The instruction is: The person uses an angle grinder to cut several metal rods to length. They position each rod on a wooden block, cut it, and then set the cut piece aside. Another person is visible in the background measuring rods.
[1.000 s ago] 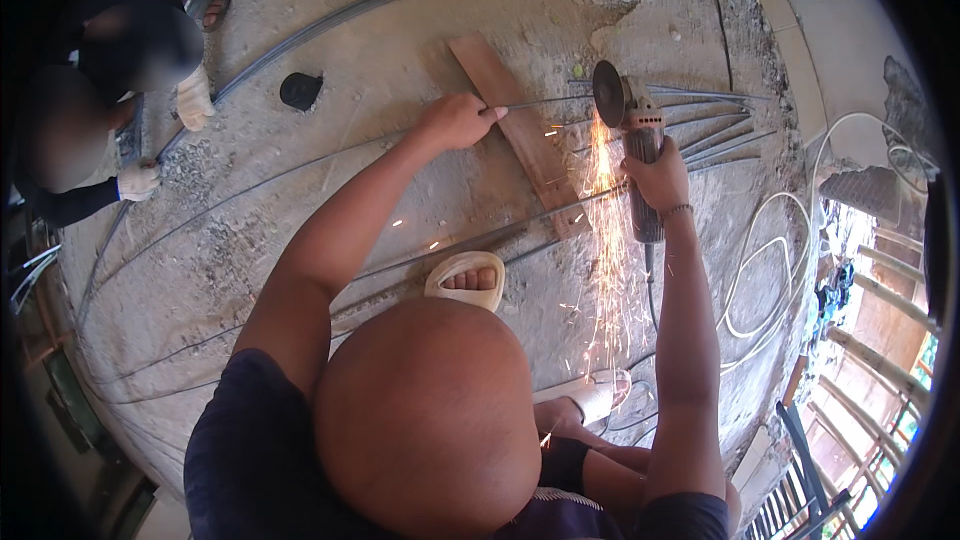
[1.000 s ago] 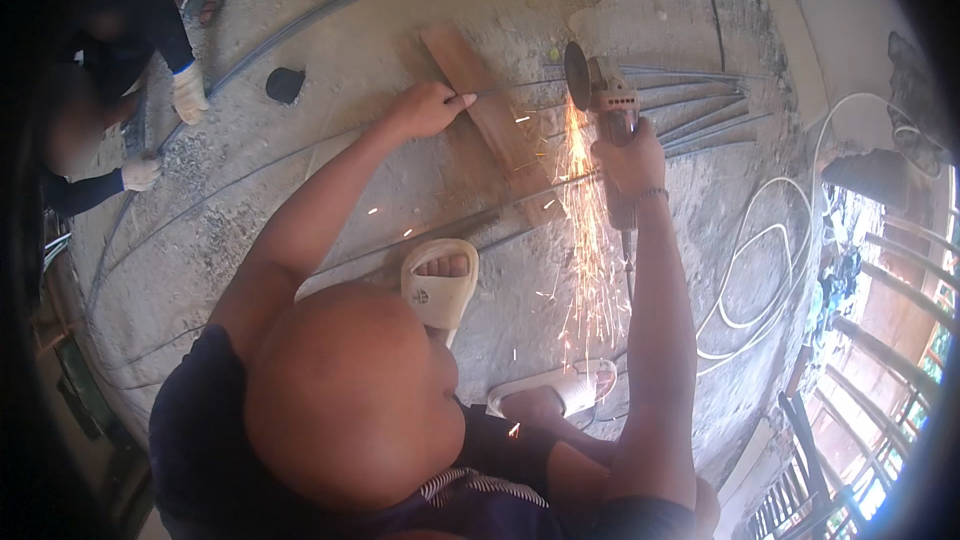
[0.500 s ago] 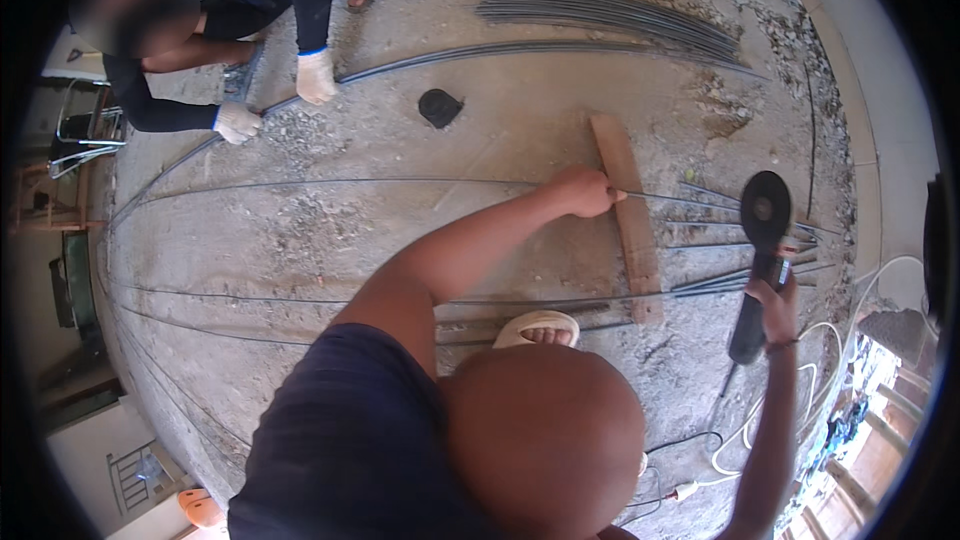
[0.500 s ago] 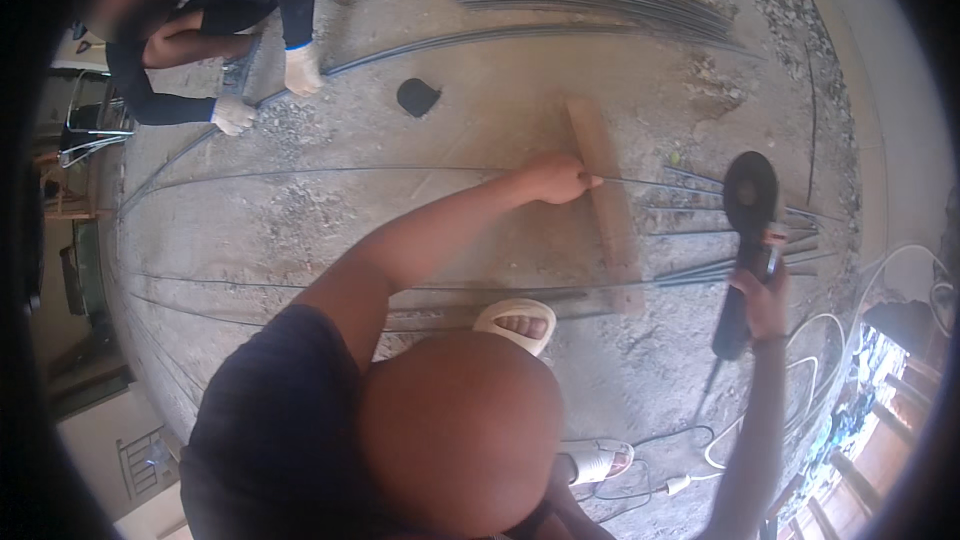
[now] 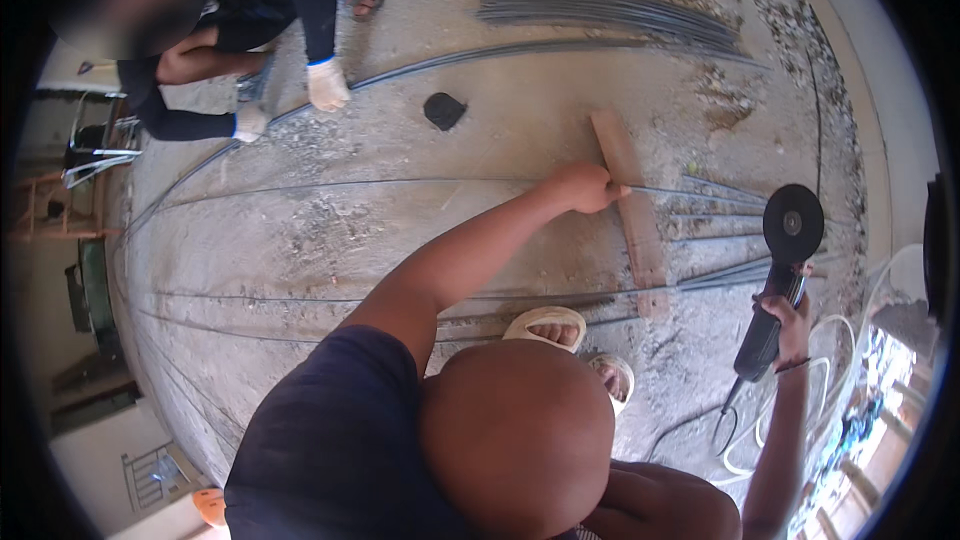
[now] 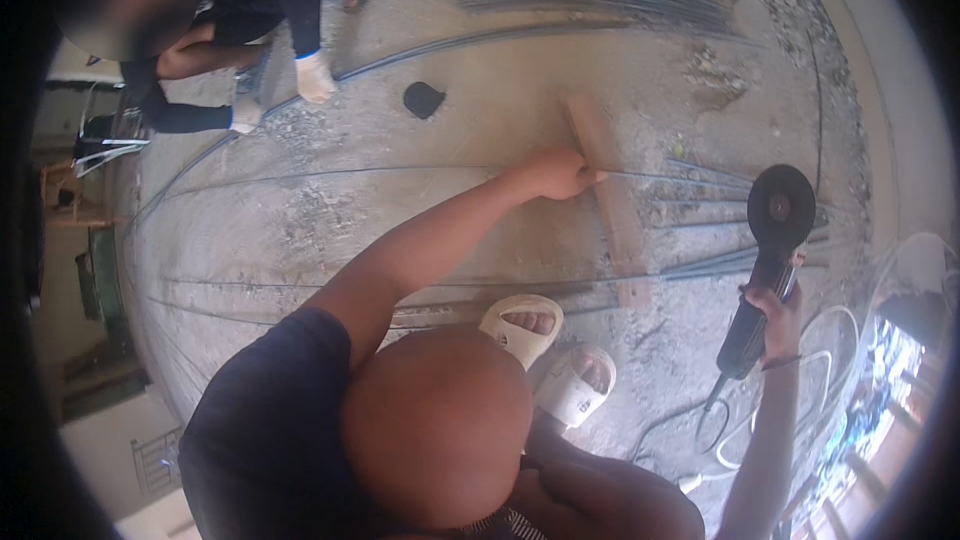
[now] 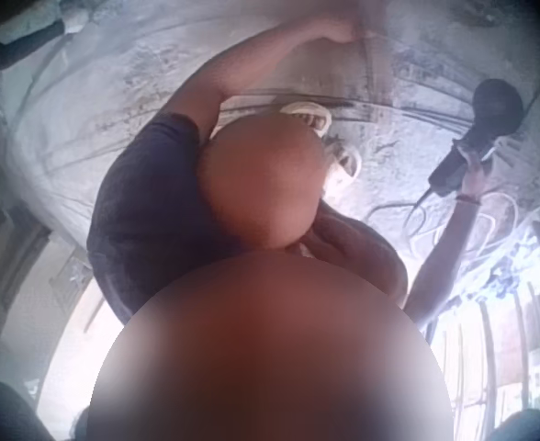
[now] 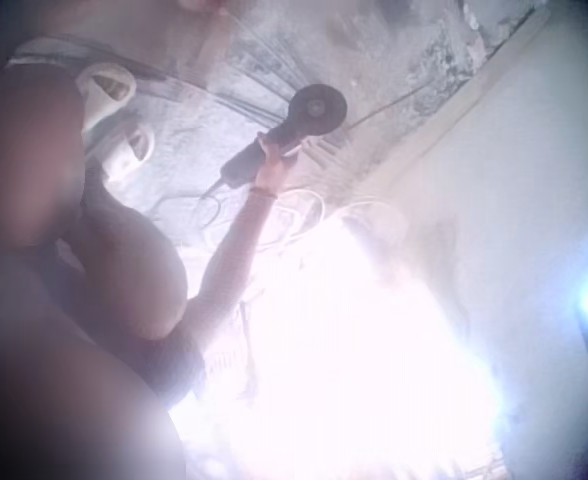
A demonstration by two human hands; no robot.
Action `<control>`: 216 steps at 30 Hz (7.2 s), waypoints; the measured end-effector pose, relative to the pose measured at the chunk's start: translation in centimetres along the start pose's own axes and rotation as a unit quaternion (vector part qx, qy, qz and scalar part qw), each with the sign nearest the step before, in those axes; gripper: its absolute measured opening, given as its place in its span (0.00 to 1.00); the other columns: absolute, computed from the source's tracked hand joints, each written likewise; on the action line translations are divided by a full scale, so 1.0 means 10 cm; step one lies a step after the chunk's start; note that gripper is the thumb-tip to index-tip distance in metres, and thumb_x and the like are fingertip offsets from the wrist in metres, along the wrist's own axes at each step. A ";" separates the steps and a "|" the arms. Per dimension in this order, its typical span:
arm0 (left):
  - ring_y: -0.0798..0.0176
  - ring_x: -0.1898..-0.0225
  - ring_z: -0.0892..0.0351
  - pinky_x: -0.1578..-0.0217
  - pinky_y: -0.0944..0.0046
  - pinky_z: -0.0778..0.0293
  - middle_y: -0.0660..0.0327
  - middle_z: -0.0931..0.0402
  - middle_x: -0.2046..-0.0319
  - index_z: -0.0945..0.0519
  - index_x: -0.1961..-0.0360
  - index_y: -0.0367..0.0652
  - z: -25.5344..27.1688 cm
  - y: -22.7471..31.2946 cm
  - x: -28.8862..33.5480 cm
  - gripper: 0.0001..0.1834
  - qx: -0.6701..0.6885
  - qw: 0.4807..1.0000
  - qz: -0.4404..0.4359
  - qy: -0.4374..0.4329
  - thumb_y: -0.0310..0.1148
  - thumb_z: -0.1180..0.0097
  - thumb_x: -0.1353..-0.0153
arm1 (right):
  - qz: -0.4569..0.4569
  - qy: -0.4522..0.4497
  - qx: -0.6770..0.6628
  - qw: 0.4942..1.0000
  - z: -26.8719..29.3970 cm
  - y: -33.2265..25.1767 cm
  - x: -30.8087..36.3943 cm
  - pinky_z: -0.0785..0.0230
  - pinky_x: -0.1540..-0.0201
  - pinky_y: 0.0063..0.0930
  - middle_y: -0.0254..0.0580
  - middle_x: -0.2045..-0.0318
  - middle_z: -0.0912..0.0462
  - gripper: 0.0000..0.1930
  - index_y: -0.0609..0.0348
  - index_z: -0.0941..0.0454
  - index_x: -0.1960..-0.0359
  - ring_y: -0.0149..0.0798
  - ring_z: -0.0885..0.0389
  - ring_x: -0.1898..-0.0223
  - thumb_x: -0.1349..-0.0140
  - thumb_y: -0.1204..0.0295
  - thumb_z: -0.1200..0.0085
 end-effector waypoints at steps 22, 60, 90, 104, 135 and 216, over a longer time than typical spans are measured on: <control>0.37 0.48 0.17 0.48 0.39 0.23 0.42 0.15 0.54 0.15 0.51 0.37 1.09 0.13 1.16 0.29 -0.285 0.941 -0.018 -0.183 0.56 0.45 0.29 | 0.024 -0.046 -0.163 0.985 -0.64 0.50 -0.76 0.28 0.58 0.29 0.35 0.63 0.22 0.21 0.60 0.23 0.49 0.33 0.22 0.63 0.45 0.70 0.38; 0.44 0.66 0.12 0.65 0.47 0.19 0.47 0.14 0.73 0.14 0.69 0.36 -0.04 -0.04 -0.04 0.44 0.039 0.988 0.045 0.144 0.75 0.47 0.36 | 0.103 0.094 0.294 0.946 -0.76 0.32 -0.59 0.21 0.55 0.42 0.55 0.60 0.13 0.35 0.69 0.23 0.49 0.52 0.12 0.59 0.55 0.59 0.26; 0.49 0.71 0.12 0.74 0.49 0.19 0.52 0.15 0.76 0.12 0.70 0.39 -0.06 -0.03 -0.03 0.40 0.018 0.988 0.045 0.145 0.72 0.46 0.34 | 0.066 0.103 0.308 0.943 -0.83 0.29 -0.60 0.20 0.55 0.39 0.51 0.61 0.12 0.33 0.66 0.21 0.50 0.47 0.11 0.61 0.56 0.59 0.27; 0.43 0.66 0.11 0.69 0.45 0.17 0.47 0.13 0.71 0.11 0.68 0.38 -0.03 0.00 0.03 0.40 0.022 0.984 0.031 0.175 0.71 0.45 0.35 | 0.079 0.095 0.313 0.942 -0.82 0.34 -0.64 0.20 0.55 0.39 0.51 0.60 0.12 0.32 0.67 0.22 0.49 0.47 0.11 0.59 0.54 0.61 0.26; 0.41 0.67 0.12 0.67 0.45 0.18 0.45 0.15 0.73 0.14 0.75 0.35 0.01 0.02 0.10 0.39 0.028 0.986 0.011 0.163 0.67 0.44 0.32 | 0.068 0.093 0.246 0.962 -0.86 0.26 -0.43 0.21 0.54 0.38 0.50 0.57 0.13 0.34 0.69 0.23 0.46 0.42 0.13 0.59 0.54 0.62 0.26; 0.35 0.56 0.15 0.54 0.42 0.21 0.42 0.14 0.61 0.13 0.52 0.44 -0.13 -0.01 0.14 0.23 0.057 0.989 -0.090 0.107 0.52 0.50 0.24 | 0.073 0.090 0.306 0.945 -1.15 0.26 -0.30 0.22 0.51 0.45 0.61 0.58 0.13 0.34 0.69 0.24 0.51 0.58 0.12 0.56 0.55 0.57 0.27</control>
Point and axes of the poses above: each hand's wrist, its own x-axis away from the middle knuckle, its own z-axis out of the back of the hand, y = z × x, the point moved 6 cm from there along -x, towards the middle knuckle
